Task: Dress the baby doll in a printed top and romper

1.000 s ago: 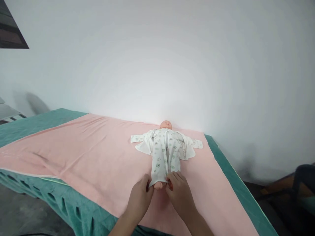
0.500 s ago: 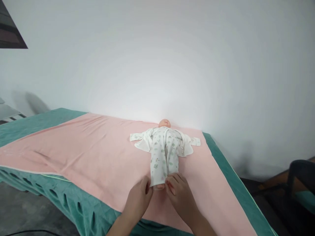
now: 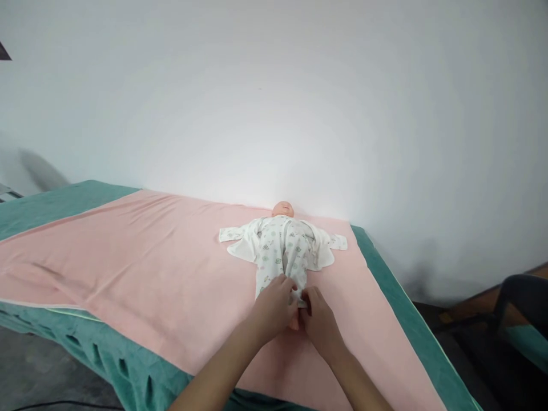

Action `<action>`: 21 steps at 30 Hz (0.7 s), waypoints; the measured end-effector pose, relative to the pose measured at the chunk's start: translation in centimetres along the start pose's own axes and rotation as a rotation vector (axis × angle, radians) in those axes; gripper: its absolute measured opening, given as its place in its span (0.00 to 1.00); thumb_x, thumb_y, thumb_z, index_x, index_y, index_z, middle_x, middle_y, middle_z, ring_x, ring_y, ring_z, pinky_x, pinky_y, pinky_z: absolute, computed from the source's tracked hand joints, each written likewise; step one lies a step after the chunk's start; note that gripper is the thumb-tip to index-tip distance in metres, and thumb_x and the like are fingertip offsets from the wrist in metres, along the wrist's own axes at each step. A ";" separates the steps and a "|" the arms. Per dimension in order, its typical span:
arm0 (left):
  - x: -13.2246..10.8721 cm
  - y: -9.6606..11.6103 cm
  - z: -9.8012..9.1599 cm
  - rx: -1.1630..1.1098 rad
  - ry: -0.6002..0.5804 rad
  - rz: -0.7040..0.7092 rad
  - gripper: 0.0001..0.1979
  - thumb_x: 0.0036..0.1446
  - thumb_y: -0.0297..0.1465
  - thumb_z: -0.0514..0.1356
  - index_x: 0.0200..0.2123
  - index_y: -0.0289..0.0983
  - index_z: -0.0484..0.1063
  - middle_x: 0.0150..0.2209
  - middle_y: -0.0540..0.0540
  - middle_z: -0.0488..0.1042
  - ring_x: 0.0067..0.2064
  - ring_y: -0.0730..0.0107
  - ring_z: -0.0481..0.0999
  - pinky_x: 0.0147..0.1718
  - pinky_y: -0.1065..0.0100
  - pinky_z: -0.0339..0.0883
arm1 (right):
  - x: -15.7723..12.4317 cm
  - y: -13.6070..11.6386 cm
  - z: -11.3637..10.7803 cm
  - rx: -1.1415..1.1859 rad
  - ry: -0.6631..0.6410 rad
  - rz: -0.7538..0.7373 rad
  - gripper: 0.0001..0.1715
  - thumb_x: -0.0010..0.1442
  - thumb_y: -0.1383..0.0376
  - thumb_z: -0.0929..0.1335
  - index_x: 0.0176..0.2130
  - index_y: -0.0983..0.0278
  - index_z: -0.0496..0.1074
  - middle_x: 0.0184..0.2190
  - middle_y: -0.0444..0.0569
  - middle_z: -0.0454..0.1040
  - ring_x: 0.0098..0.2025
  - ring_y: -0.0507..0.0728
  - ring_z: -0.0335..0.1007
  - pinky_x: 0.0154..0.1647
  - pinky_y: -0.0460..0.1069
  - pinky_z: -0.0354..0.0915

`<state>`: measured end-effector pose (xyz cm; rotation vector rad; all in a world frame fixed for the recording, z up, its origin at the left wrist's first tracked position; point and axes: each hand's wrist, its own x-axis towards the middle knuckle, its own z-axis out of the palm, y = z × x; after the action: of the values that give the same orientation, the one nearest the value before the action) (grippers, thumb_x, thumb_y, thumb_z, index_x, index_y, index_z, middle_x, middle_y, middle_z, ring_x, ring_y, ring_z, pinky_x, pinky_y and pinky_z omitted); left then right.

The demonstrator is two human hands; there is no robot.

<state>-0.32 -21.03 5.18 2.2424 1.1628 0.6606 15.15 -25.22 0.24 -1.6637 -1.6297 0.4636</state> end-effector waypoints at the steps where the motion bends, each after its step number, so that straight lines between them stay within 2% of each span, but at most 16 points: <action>1: 0.3 0.3 0.3 0.084 -0.058 -0.007 0.11 0.51 0.25 0.54 0.39 0.39 0.67 0.42 0.44 0.71 0.42 0.60 0.71 0.40 0.62 0.65 | 0.3 -0.2 -0.2 0.017 -0.033 0.001 0.07 0.52 0.71 0.61 0.33 0.61 0.63 0.32 0.44 0.67 0.32 0.54 0.64 0.32 0.48 0.60; 4: 0.6 0.7 1.1 0.266 -0.151 -0.005 0.16 0.46 0.24 0.56 0.41 0.38 0.66 0.44 0.42 0.70 0.42 0.56 0.71 0.40 0.60 0.62 | 1.2 -1.1 -1.4 0.085 -0.130 0.001 0.07 0.50 0.73 0.60 0.28 0.61 0.62 0.28 0.43 0.66 0.31 0.53 0.62 0.31 0.47 0.59; 6: 0.6 1.0 1.5 0.303 -0.150 -0.006 0.17 0.47 0.25 0.56 0.43 0.38 0.65 0.45 0.42 0.70 0.43 0.55 0.71 0.41 0.59 0.61 | 1.6 -1.9 -2.5 0.132 -0.172 -0.009 0.08 0.48 0.74 0.60 0.26 0.61 0.61 0.28 0.43 0.65 0.31 0.53 0.61 0.30 0.47 0.59; 9: 0.8 1.5 1.2 0.273 -0.123 -0.047 0.12 0.51 0.25 0.54 0.41 0.39 0.64 0.43 0.43 0.71 0.41 0.57 0.72 0.39 0.60 0.60 | 1.9 -3.3 -4.0 0.152 -0.210 -0.074 0.08 0.47 0.75 0.59 0.26 0.61 0.60 0.28 0.42 0.64 0.32 0.53 0.60 0.30 0.46 0.59; 13: 1.2 2.0 -1.0 0.153 -0.077 -0.131 0.06 0.54 0.25 0.51 0.36 0.40 0.63 0.37 0.49 0.72 0.37 0.65 0.72 0.31 0.67 0.56 | 1.7 -5.1 -6.0 0.125 -0.177 -0.142 0.09 0.49 0.75 0.60 0.26 0.61 0.60 0.28 0.42 0.63 0.32 0.52 0.59 0.31 0.46 0.58; 16: 1.1 2.2 -2.6 0.199 -0.007 -0.149 0.08 0.52 0.24 0.51 0.35 0.41 0.61 0.35 0.50 0.72 0.35 0.66 0.70 0.28 0.68 0.52 | 1.5 -5.9 -7.3 0.102 -0.112 -0.166 0.08 0.53 0.73 0.61 0.29 0.61 0.61 0.29 0.42 0.63 0.32 0.52 0.58 0.32 0.47 0.58; 18: 0.7 2.3 -2.9 0.247 -0.013 -0.147 0.07 0.51 0.24 0.51 0.34 0.41 0.60 0.34 0.50 0.72 0.33 0.66 0.70 0.26 0.68 0.50 | 1.2 -5.8 -7.8 0.078 -0.058 -0.189 0.07 0.55 0.72 0.62 0.30 0.60 0.62 0.31 0.43 0.64 0.32 0.52 0.59 0.33 0.47 0.58; 21: -0.7 2.3 -2.2 0.263 -0.042 -0.124 0.03 0.54 0.26 0.50 0.31 0.40 0.58 0.31 0.50 0.72 0.30 0.66 0.68 0.25 0.68 0.46 | 0.0 -4.8 -7.4 0.034 -0.007 -0.172 0.06 0.56 0.71 0.62 0.31 0.60 0.62 0.32 0.43 0.64 0.32 0.52 0.60 0.32 0.47 0.58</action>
<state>-0.69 -22.25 8.21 2.3598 1.4246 0.4298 17.10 -27.49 8.49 -1.4828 -1.7428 0.4087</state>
